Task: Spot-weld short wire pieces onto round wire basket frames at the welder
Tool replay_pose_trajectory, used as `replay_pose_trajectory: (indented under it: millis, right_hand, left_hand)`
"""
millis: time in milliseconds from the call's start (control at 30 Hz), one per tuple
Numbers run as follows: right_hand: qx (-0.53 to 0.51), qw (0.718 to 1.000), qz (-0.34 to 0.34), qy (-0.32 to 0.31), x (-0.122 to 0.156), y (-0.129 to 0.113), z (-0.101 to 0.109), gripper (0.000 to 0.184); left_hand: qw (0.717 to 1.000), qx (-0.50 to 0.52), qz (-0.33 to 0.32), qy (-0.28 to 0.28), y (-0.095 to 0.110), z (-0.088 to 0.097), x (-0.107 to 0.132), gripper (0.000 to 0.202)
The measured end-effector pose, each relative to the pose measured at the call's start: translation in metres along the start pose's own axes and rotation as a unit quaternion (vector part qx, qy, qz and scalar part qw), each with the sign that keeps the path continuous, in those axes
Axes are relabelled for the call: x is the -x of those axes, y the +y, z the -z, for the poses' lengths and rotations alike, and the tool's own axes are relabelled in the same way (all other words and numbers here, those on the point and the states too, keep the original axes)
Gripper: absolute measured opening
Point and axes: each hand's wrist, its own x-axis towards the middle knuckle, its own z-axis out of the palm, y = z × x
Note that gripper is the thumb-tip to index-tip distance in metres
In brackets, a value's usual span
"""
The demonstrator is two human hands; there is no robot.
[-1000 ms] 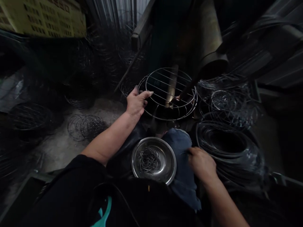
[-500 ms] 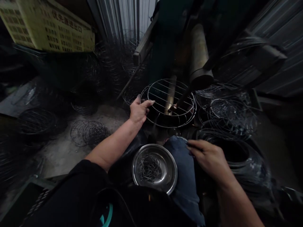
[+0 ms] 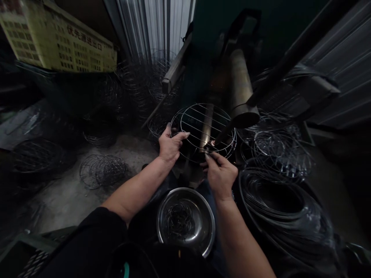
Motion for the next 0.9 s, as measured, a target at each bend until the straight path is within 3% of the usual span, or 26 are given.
replay_pose_trajectory:
  millis: [100,233,367,567,900]
  right_hand:
    - [-0.103,0.991,-0.078,0.02,0.004,0.005,-0.005,0.029]
    - [-0.199,0.971,-0.122,0.059,0.006,0.004,-0.01,0.032]
    - [-0.235,0.959,-0.156,0.027,0.007,-0.007,-0.005,0.032]
    - [-0.221,0.969,-0.108,0.031,0.004,-0.016,-0.007,0.023]
    - [-0.222,0.968,-0.077,0.084,0.009,0.018,-0.015,0.028]
  left_hand:
    - [1.0,0.006,0.008,0.003,-0.002,-0.002,-0.001,0.068]
    - [0.999,0.016,0.015,0.024,-0.002,-0.002,-0.001,0.071]
    - [1.0,0.015,0.015,-0.001,0.0,0.0,0.002,0.06]
    - [1.0,0.003,0.006,-0.02,0.005,-0.002,0.005,0.05]
    - [1.0,-0.001,0.019,0.007,-0.009,0.002,0.006,0.055]
